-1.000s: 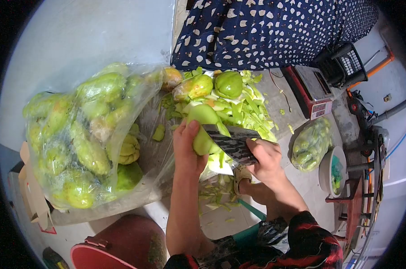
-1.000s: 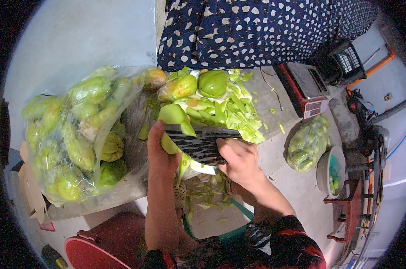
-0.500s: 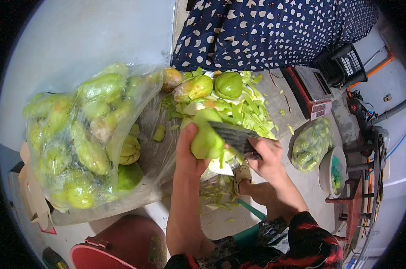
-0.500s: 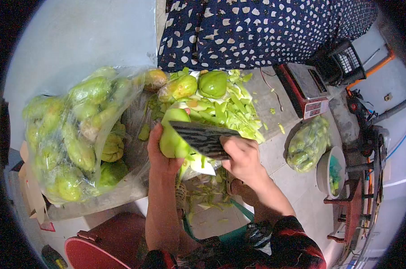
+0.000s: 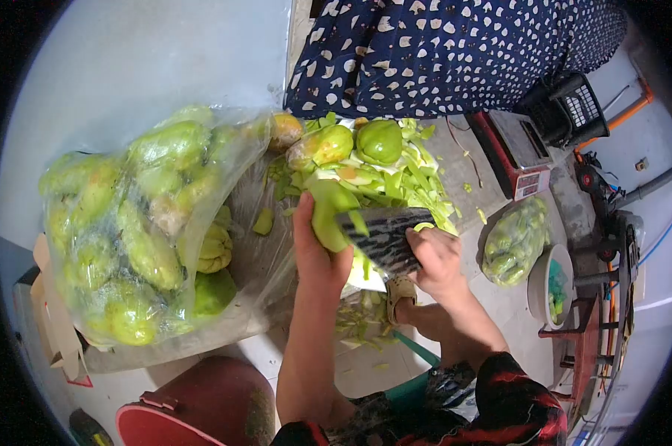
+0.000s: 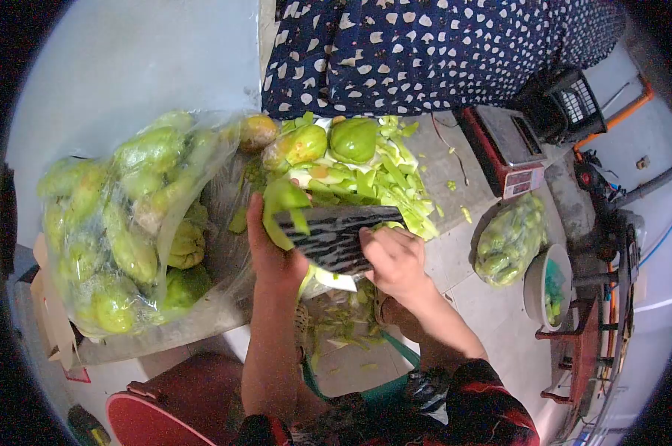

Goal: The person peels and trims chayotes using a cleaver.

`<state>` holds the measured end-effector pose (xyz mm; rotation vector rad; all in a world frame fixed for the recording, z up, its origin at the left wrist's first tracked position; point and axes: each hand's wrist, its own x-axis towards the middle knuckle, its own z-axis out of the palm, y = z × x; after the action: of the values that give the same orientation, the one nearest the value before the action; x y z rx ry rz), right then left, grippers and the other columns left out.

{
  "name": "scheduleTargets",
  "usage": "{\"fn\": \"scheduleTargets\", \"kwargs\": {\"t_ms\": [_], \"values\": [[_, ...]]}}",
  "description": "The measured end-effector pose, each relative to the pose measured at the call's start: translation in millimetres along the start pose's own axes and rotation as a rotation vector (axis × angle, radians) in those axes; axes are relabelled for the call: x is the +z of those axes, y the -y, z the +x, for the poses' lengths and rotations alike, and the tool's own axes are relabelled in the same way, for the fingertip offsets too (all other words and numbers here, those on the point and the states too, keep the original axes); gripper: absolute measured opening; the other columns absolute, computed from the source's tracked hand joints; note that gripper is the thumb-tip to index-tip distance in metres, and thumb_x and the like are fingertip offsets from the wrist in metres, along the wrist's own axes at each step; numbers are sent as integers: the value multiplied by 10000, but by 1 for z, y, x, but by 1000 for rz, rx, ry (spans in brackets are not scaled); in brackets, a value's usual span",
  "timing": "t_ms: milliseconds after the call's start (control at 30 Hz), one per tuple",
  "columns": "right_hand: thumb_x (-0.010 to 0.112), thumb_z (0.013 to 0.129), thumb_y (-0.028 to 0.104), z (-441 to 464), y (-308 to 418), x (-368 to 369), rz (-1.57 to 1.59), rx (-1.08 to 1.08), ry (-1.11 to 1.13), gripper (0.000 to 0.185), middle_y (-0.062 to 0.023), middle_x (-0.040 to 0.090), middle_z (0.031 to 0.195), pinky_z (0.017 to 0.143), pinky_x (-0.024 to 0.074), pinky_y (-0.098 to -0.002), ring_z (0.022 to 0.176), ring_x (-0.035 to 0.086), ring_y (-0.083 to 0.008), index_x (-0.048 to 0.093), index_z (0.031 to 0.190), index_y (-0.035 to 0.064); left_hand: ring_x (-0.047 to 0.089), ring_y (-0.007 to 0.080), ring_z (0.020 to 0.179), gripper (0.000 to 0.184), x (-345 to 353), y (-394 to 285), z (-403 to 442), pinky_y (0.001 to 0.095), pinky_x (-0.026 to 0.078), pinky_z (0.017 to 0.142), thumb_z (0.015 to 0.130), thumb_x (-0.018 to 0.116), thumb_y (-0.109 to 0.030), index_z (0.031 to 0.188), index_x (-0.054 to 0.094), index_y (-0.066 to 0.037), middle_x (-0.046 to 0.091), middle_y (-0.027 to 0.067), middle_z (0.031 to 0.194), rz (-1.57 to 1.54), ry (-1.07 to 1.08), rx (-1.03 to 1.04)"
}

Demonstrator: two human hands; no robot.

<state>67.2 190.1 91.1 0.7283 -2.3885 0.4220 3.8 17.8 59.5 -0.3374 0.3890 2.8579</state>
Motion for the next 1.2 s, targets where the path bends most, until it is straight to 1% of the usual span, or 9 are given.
{"fn": "scheduleTargets", "kwargs": {"t_ms": [267,400,500,567,667,833,967,1033,1200], "values": [[659,742,9,0,8,10,-45,-140,-46,139,-33,435,608,414,344,-314,479,466,-173,522,748,30,670,248,789,430,1,11,-8,395,567,735,913,526,-483,1085,598,-96,677,113,895,-62,3,-83],[649,742,5,-1,11,11,-71,-144,-48,124,-32,442,617,419,343,-310,487,469,-167,531,771,29,648,229,842,468,-3,13,-8,367,553,739,909,528,-441,1187,541,-65,638,84,1006,-77,14,-73],[664,690,31,-2,11,12,-60,-115,-26,188,-51,469,634,440,385,-332,503,500,-202,561,846,23,664,247,878,427,-4,13,-6,406,550,813,908,534,-473,1111,600,-103,676,110,971,-50,57,-77],[689,611,70,-6,6,14,-22,78,-2,342,-77,502,658,472,434,-362,528,537,-252,580,931,15,619,233,1035,438,3,17,-4,407,485,936,908,528,-457,1162,591,-106,651,83,1098,3,-49,74],[693,573,96,-9,0,13,-2,128,22,419,-97,524,677,502,464,-381,556,561,-291,582,968,8,558,218,1151,450,-1,12,-5,399,420,1009,908,515,-446,1201,577,-110,619,52,1192,29,42,61],[687,592,141,2,15,-5,46,6,49,371,-88,501,669,496,454,-371,552,553,-258,588,912,-17,614,244,887,542,6,6,-10,377,494,828,871,526,-478,1205,542,-52,612,107,1009,57,-2,-2],[685,570,125,0,14,-1,37,19,32,388,-94,510,677,498,453,-379,560,560,-271,585,922,-4,613,240,944,515,-1,6,-7,374,486,869,882,527,-455,1201,553,-51,623,110,1068,70,111,0],[683,573,91,-5,7,5,55,149,55,377,-105,525,690,506,459,-389,577,575,-286,576,926,14,606,235,1003,482,7,8,-9,369,473,915,896,521,-414,1199,564,-42,625,117,1139,40,60,83],[688,632,88,-11,-1,9,55,227,78,308,-107,552,699,522,475,-395,594,594,-298,567,908,24,605,243,1029,521,-8,2,-6,379,472,938,903,490,-394,1263,541,-20,618,133,1200,49,106,-2]]}}
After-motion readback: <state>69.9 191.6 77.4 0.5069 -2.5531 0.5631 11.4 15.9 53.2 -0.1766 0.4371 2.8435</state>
